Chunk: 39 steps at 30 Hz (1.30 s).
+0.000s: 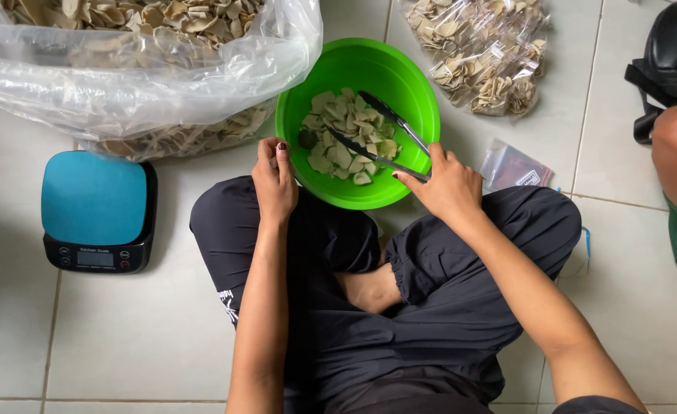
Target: A person sitting on the floor uses tongs to transfer chips from a large bulk bag into a green bowl, while another person weighs portions on a scale nearby.
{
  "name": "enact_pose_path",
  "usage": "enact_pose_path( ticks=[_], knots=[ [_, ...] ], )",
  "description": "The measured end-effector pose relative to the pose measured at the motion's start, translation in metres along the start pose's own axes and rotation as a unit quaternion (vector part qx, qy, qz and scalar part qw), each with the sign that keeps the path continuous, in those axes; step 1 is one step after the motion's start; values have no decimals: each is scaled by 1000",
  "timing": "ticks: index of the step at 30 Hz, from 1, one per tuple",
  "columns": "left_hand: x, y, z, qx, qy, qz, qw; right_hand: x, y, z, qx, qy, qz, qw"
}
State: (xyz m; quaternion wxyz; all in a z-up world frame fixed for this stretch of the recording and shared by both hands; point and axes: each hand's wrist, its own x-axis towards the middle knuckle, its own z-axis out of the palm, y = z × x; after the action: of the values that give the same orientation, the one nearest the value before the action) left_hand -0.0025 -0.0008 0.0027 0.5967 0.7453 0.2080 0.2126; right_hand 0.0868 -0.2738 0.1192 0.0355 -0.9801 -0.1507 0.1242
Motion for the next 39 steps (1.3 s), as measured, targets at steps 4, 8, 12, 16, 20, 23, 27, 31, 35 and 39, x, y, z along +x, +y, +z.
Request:
enact_pose_path(
  ticks=[4,8,12,16,20,23,27,31,35,39],
  knots=[
    [-1,8,-1,4,-3,-3,1000,4,2,-9,46,9,22,999],
    [-1,12,-1,40,0,-13,999,17,4,-23,113,21,38,993],
    [-1,7,0,71,8,-40,997,47,-31,-54,144,61,-26,987],
    [0,7,2,86,20,-68,994,81,-95,-78,119,82,-81,986],
    [4,16,1,101,3,-112,989,123,-146,-79,-42,75,-115,990],
    [5,15,2,94,-2,-117,989,161,-166,-69,-131,124,-153,972],
    [5,11,4,85,-4,-117,989,196,-180,-60,-328,233,-184,897],
    [7,11,5,81,-7,-138,987,211,-185,-58,-401,315,-224,831],
    [8,11,6,76,-15,-144,987,223,-196,-51,-441,316,-240,805],
    [8,12,7,71,-17,-145,987,243,-198,-42,-426,311,-251,812]
  ],
)
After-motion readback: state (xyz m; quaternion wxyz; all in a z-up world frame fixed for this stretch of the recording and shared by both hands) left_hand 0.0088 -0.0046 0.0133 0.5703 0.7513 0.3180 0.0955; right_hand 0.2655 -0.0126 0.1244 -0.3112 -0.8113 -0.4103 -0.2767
